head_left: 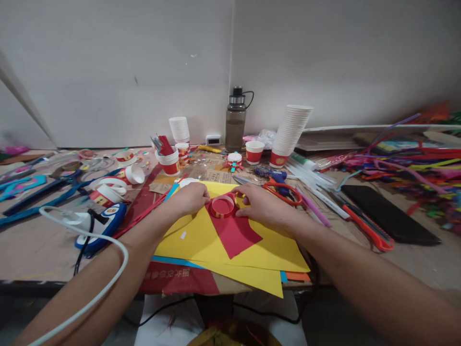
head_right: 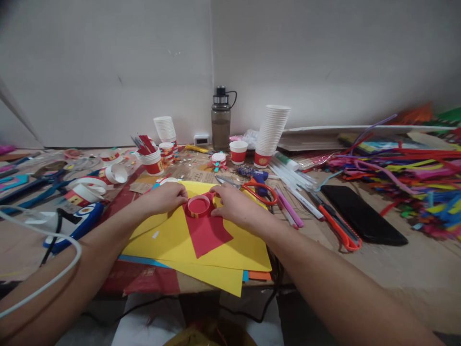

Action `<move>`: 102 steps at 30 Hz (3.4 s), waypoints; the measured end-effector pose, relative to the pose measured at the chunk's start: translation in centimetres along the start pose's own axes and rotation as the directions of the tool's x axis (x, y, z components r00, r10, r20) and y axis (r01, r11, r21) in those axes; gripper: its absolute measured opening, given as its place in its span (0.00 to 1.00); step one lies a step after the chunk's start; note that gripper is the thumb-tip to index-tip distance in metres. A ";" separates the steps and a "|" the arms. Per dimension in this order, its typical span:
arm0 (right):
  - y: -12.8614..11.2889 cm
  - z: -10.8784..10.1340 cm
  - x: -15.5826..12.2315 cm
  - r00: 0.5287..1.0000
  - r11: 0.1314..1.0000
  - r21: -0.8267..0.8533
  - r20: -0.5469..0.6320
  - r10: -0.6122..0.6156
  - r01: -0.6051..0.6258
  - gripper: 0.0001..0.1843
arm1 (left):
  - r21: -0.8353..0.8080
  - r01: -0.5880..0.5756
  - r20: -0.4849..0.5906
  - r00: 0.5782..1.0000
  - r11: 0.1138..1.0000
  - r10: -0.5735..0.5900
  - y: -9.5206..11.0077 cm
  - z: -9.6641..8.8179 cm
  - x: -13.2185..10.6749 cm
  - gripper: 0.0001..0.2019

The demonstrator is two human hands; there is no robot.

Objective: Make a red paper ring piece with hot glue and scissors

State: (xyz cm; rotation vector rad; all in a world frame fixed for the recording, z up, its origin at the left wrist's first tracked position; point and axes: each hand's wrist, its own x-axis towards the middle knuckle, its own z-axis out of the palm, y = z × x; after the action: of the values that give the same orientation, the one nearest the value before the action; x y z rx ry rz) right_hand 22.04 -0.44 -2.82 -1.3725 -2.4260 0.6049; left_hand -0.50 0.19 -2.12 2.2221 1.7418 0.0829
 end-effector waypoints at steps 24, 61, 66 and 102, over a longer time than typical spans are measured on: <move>-0.6 -0.2 -0.6 0.999 0.998 0.059 -0.039 -0.031 0.033 0.32 | -0.867 0.260 0.228 0.965 0.425 -0.126 0.2 -0.1 0.0 0.10; -1.6 1.0 -0.1 0.962 0.983 0.118 -0.251 -0.105 0.138 0.31 | -1.000 -0.018 -0.016 0.988 -0.012 -0.154 1.5 2.9 -0.3 0.14; -1.5 1.2 0.0 0.966 0.985 0.125 -0.244 -0.089 0.123 0.29 | -1.000 -0.003 -0.002 0.997 -0.018 -0.083 1.6 2.8 -0.6 0.18; -0.5 1.7 0.1 0.989 0.996 0.037 -0.126 -0.071 0.076 0.24 | -0.547 -0.231 -0.250 0.963 0.804 0.106 -0.2 1.5 -0.1 0.22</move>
State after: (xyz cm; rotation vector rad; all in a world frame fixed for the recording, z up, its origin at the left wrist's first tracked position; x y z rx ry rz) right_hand 20.87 -0.92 -4.04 -1.2591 -2.3403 0.5320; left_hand -0.40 -0.20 -3.58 1.9424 1.3517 0.8021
